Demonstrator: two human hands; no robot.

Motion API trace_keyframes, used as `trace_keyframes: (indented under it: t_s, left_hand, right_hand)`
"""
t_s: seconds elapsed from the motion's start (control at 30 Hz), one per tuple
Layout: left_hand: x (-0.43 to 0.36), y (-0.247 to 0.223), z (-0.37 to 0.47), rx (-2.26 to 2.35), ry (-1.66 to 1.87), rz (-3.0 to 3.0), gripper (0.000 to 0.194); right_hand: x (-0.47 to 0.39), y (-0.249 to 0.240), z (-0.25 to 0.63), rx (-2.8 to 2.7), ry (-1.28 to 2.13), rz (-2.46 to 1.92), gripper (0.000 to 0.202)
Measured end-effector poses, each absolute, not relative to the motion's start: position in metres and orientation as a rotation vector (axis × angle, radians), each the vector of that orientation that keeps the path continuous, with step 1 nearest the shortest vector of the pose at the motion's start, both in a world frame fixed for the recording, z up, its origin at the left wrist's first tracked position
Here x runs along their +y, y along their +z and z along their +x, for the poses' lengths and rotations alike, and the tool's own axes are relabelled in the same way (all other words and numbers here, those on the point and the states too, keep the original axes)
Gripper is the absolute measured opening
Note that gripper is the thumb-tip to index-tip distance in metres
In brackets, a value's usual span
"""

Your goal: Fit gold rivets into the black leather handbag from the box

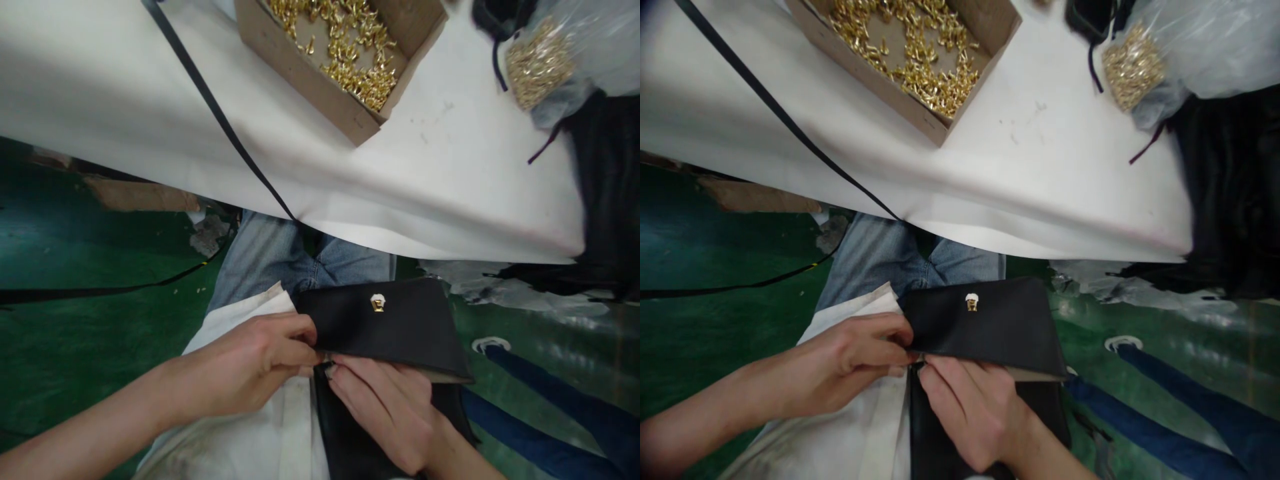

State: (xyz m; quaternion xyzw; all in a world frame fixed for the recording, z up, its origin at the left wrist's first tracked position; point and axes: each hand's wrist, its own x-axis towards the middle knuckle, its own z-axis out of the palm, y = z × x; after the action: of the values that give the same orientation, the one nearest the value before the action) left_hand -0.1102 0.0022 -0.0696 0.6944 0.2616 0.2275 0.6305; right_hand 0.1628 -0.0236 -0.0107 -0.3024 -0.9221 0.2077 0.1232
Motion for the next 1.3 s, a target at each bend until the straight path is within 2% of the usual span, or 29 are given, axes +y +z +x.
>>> trace_keyframes:
  t_s: [0.13, 0.23, 0.47, 0.63, 0.87, 1.0, 1.1, 1.2, 1.3]
  left_hand:
    - [0.016, -0.059, -0.115, 0.581, 0.418, 1.533, 0.022]
    - [0.024, -0.054, -0.111, 0.608, 0.39, 1.538, 0.023]
    - [0.028, -0.039, -0.078, 1.083, 0.359, 1.511, 0.028]
    - [0.026, -0.033, -0.066, 1.229, 0.414, 1.658, 0.027]
    - [0.009, -0.03, -0.059, 1.438, 0.398, 1.447, 0.01]
    - [0.005, -0.029, -0.06, 1.617, 0.274, 1.146, 0.029]
    - [0.005, -0.036, -0.064, 1.491, 0.13, 1.051, 0.017]
    - [0.005, -0.048, -0.069, 1.303, -0.051, 0.933, 0.032]
    - [0.004, -0.06, -0.071, 1.211, -0.066, 0.827, 0.03]
  right_hand:
    - [-0.018, -0.008, 0.162, -2.685, 0.678, -0.866, 0.031]
    - [-0.016, -0.009, 0.16, -2.661, 0.638, -0.841, 0.029]
    - [-0.012, -0.008, 0.155, -2.623, 0.584, -0.827, 0.032]
    - [-0.011, -0.003, 0.156, -2.637, 0.58, -0.892, 0.032]
    - [-0.011, -0.005, 0.157, -2.669, 0.528, -0.861, 0.038]
    - [-0.009, -0.009, 0.154, -2.632, 0.519, -0.827, 0.04]
    - [-0.008, -0.012, 0.153, -2.629, 0.487, -0.786, 0.041]
    - [-0.009, -0.015, 0.153, -2.648, 0.439, -0.761, 0.043]
    - [-0.011, -0.017, 0.153, -2.653, 0.418, -0.748, 0.044]
